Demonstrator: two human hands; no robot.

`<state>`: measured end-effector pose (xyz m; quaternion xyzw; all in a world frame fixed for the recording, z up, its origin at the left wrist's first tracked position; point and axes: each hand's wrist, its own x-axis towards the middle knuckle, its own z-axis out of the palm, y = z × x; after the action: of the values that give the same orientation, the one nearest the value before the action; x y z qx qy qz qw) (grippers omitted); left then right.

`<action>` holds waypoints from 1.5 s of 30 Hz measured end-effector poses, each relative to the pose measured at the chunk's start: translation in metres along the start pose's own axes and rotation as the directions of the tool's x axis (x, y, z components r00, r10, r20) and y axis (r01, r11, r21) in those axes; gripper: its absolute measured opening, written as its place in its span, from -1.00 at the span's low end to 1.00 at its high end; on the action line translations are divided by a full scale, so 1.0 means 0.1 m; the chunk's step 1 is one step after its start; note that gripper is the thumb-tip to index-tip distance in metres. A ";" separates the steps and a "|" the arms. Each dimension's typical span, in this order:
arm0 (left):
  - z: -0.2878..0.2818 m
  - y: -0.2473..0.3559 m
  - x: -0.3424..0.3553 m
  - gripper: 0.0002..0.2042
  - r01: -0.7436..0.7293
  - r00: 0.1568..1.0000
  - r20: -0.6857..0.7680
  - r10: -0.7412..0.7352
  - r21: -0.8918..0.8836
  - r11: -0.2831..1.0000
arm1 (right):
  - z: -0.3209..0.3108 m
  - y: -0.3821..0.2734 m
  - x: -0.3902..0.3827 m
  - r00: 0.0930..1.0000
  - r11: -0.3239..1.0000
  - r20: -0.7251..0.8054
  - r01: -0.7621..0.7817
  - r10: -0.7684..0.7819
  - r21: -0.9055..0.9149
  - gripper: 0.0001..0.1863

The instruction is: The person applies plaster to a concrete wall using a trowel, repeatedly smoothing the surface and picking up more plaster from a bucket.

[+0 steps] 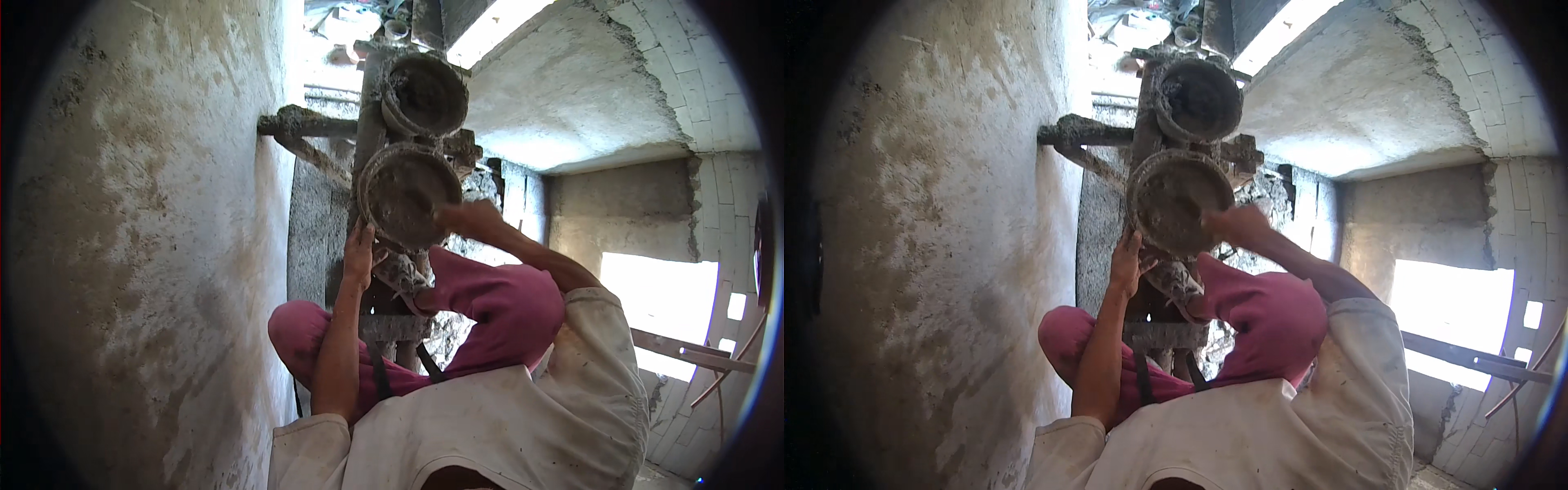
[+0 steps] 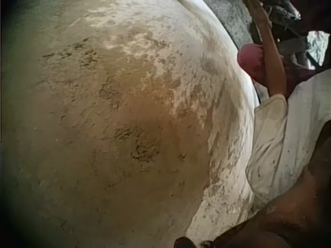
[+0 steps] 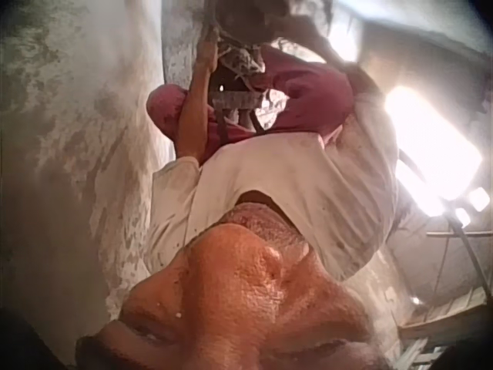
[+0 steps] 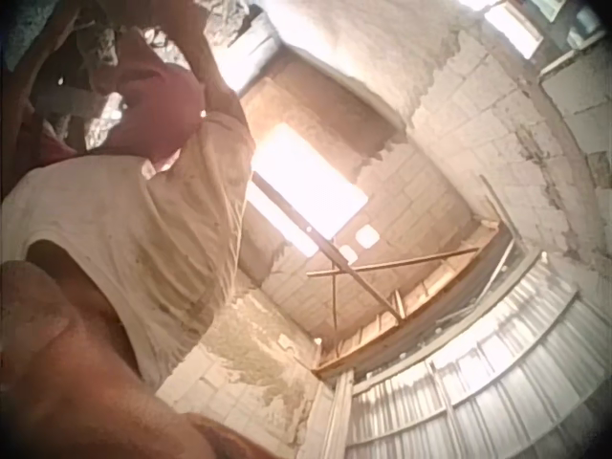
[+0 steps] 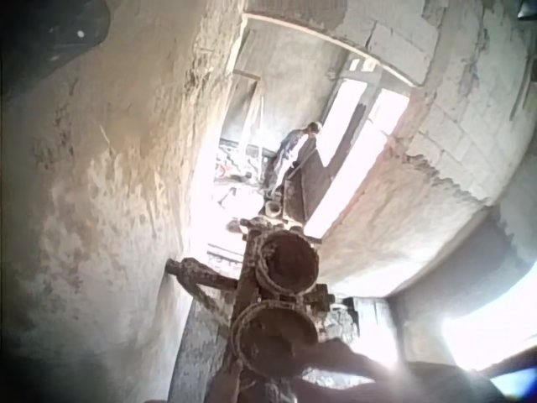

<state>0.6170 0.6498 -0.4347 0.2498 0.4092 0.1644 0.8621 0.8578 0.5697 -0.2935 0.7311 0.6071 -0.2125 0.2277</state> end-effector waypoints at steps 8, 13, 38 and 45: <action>0.07 0.09 -0.09 -0.51 -0.008 0.998 -0.054 0.012 0.078 0.997 | -0.05 0.15 -0.03 0.996 0.993 0.003 -0.094 0.094 0.071 -0.64; 0.01 0.10 -0.12 -0.55 -0.032 0.998 -0.043 0.034 0.043 0.999 | -0.26 0.27 -0.13 0.970 0.986 -0.178 0.164 -0.163 -0.010 -0.58; -0.07 -0.06 0.04 -0.50 0.006 0.993 -0.119 0.001 0.055 0.998 | -0.31 0.09 -0.21 0.996 0.993 0.074 -0.062 0.055 0.098 -0.60; 0.05 0.07 -0.09 -0.54 -0.023 1.000 -0.012 0.025 0.105 0.994 | 0.18 0.35 -0.59 0.916 0.984 -0.386 0.049 -0.113 -0.172 -0.74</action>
<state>0.6152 0.6499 -0.4225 0.2983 0.4198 0.1547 0.8431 0.8813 0.5071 -0.2708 0.7127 0.6851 -0.0211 0.1493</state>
